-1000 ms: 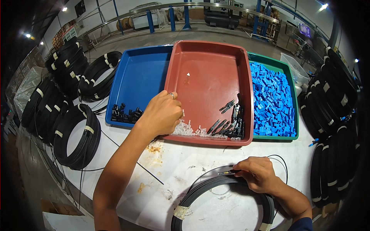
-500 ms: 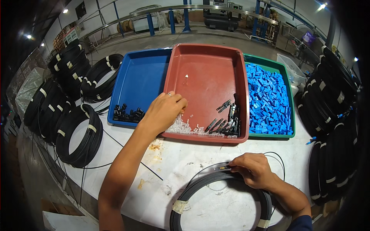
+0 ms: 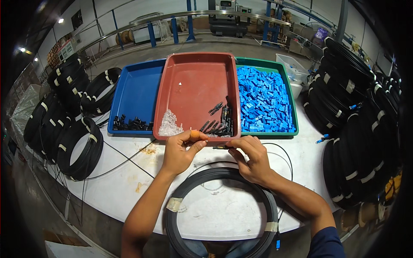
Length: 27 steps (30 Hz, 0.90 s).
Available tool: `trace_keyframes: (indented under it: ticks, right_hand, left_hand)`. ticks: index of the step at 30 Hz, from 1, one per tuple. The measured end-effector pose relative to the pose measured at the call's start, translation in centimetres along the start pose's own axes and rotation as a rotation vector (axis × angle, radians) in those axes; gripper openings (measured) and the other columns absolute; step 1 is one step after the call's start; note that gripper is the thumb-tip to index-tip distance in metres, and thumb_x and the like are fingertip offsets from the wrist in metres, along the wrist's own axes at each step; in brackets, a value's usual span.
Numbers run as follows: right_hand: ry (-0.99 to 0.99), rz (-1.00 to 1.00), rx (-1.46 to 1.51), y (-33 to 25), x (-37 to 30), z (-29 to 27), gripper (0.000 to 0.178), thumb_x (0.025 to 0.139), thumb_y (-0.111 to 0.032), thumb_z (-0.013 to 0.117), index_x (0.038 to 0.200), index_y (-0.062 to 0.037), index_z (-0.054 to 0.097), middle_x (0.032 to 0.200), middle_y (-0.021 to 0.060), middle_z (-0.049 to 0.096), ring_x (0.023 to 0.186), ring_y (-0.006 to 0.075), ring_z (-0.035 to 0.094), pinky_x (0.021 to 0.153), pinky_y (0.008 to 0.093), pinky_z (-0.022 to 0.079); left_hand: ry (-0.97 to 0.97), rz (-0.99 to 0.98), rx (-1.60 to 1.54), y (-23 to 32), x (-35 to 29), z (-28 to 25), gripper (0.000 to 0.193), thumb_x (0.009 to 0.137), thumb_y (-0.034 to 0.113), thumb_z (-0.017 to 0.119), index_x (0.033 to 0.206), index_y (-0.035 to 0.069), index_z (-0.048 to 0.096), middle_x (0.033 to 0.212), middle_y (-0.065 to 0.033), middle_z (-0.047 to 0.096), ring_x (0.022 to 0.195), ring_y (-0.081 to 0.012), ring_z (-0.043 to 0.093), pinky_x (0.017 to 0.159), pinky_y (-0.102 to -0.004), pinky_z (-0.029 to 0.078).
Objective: The person takes connector components from trays and attaches them onto the end of a coiled cable by hand to assemble the fiber optic connector.
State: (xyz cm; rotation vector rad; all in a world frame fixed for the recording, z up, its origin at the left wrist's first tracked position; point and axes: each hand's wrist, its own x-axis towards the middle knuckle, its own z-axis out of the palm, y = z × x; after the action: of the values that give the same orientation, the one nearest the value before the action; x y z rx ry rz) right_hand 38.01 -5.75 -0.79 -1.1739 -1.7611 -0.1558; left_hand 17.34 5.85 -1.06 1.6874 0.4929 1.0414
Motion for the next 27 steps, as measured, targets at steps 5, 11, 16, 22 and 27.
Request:
trace_keyframes:
  ticks: [5, 11, 16, 22, 27]
  right_hand:
    - [0.041, -0.027, -0.022, 0.0, -0.2, -0.1, 0.026, 0.08, 0.004, 0.073, 0.104, -0.0052, 0.069, 0.097, 0.008, 0.072, 0.082, 0.0262, 0.064, 0.071, 0.0375, 0.041]
    - [0.057, -0.044, -0.011, 0.0, -0.3, -0.2, 0.028, 0.079, 0.006, 0.073, 0.105, -0.0041, 0.07, 0.097, 0.0084, 0.072, 0.081, 0.0253, 0.063, 0.071, 0.0365, 0.04]
    - [0.046, -0.052, -0.017, 0.1, -0.2, -0.4, 0.03, 0.078, 0.007, 0.074, 0.105, -0.004, 0.07, 0.097, 0.0086, 0.072, 0.079, 0.0252, 0.062, 0.07, 0.0365, 0.04]
    - [0.033, -0.083, -0.034, 0.1, -0.1, -0.3, 0.03, 0.077, 0.006, 0.075, 0.105, -0.0047, 0.07, 0.094, 0.0077, 0.071, 0.076, 0.0237, 0.06, 0.069, 0.0363, 0.039]
    - [0.032, -0.102, -0.049, 0.0, -0.1, -0.4, 0.029, 0.076, 0.005, 0.076, 0.103, -0.0051, 0.07, 0.091, 0.0064, 0.07, 0.072, 0.0226, 0.059, 0.067, 0.036, 0.038]
  left_hand:
    - [0.029, 0.103, 0.019, 0.5, -1.1, 1.0, 0.04, 0.089, -0.004, 0.076, 0.125, -0.003, 0.061, 0.1, -0.0123, 0.076, 0.098, -0.0143, 0.072, 0.09, -0.0256, 0.054]
    - [0.008, 0.197, 0.086, 0.1, -1.2, 0.5, 0.063, 0.085, -0.009, 0.077, 0.137, 0.0, 0.043, 0.098, -0.0164, 0.077, 0.098, -0.0174, 0.074, 0.095, -0.0282, 0.053]
    - [0.007, 0.236, 0.144, 0.3, -1.2, 0.2, 0.062, 0.085, -0.009, 0.078, 0.135, 0.001, 0.042, 0.094, -0.0148, 0.078, 0.097, -0.0186, 0.075, 0.098, -0.0302, 0.052]
    - [-0.029, 0.269, 0.257, 0.7, -1.3, 0.1, 0.064, 0.082, -0.005, 0.082, 0.134, 0.001, 0.044, 0.092, -0.0111, 0.079, 0.096, -0.016, 0.075, 0.099, -0.0307, 0.05]
    - [0.004, 0.311, 0.399, 1.6, -1.5, 0.2, 0.055, 0.081, -0.002, 0.084, 0.124, 0.0, 0.051, 0.092, -0.0099, 0.079, 0.096, -0.0154, 0.075, 0.095, -0.0293, 0.052]
